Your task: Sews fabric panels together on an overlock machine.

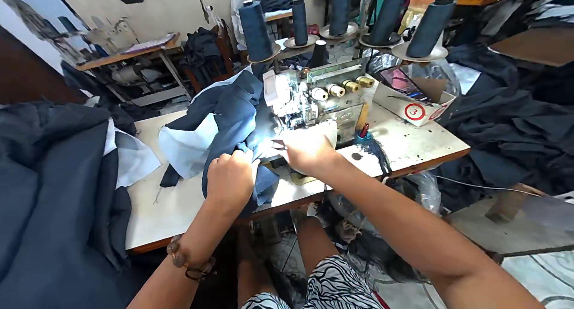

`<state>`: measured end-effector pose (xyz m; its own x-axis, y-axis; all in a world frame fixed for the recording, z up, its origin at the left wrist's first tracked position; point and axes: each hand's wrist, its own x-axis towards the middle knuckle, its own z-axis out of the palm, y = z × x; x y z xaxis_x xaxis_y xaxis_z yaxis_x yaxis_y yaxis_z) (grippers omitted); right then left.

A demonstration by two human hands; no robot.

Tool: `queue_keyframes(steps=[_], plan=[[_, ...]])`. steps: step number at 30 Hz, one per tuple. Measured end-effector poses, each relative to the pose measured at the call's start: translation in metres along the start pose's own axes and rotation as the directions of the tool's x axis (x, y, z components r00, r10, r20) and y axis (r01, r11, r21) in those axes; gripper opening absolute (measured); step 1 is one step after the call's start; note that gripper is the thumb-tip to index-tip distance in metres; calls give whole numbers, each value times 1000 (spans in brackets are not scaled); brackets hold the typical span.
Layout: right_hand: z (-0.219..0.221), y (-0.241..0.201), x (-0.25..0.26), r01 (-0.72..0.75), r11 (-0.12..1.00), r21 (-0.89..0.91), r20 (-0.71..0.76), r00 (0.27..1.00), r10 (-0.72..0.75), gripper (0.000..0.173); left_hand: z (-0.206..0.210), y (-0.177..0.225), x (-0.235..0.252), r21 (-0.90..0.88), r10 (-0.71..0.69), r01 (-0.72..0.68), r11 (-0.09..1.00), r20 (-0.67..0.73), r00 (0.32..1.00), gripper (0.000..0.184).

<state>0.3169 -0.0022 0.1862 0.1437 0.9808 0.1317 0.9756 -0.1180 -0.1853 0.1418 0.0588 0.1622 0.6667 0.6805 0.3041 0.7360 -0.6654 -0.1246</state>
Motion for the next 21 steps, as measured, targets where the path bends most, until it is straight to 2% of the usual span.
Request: queue_keyframes(steps=[3,5,8,10,11,12,13,14,16,17,18,19,20,21], plan=[[14,-9,18,86,996,26,41,995,-87,25,2,-1,-4,-10,42,-43,999,-28,999,28],[26,-8,22,176,981,76,-60,983,-172,29,5,-13,-5,-96,87,-93,991,-59,994,21],[28,-3,6,190,959,208,-148,976,-161,31,11,-44,1,-275,-3,-40,961,-155,988,50],[45,3,-19,247,908,339,-301,943,-144,31,31,-65,5,-346,-152,79,935,-190,970,91],[57,3,-31,260,880,398,-312,940,-137,34,47,-73,8,-378,-231,164,911,-140,963,114],[71,2,-42,270,851,450,-286,947,-149,39,63,-77,10,-401,-307,265,877,-42,951,130],[81,0,-54,271,829,490,-232,957,-176,41,80,-80,11,-397,-367,358,845,58,928,133],[88,-2,-65,285,820,496,-191,957,-218,38,90,-80,12,-378,-409,435,817,150,900,126],[94,-1,-85,320,826,464,-94,945,-314,29,75,-78,13,-346,-442,559,754,363,820,88],[93,1,-92,316,830,460,-21,938,-346,27,47,-75,12,-318,-409,603,732,503,762,68],[91,4,-99,303,826,475,43,930,-366,25,5,-72,8,-318,-330,624,714,634,700,57],[90,8,-103,291,814,502,78,922,-378,25,-35,-77,0,-416,-226,594,689,656,720,48],[91,11,-105,280,791,543,85,920,-384,27,-47,-100,-10,-636,-113,385,669,425,898,40],[94,13,-105,263,756,600,82,919,-385,28,-59,-128,-11,-791,-22,184,584,211,977,36]])
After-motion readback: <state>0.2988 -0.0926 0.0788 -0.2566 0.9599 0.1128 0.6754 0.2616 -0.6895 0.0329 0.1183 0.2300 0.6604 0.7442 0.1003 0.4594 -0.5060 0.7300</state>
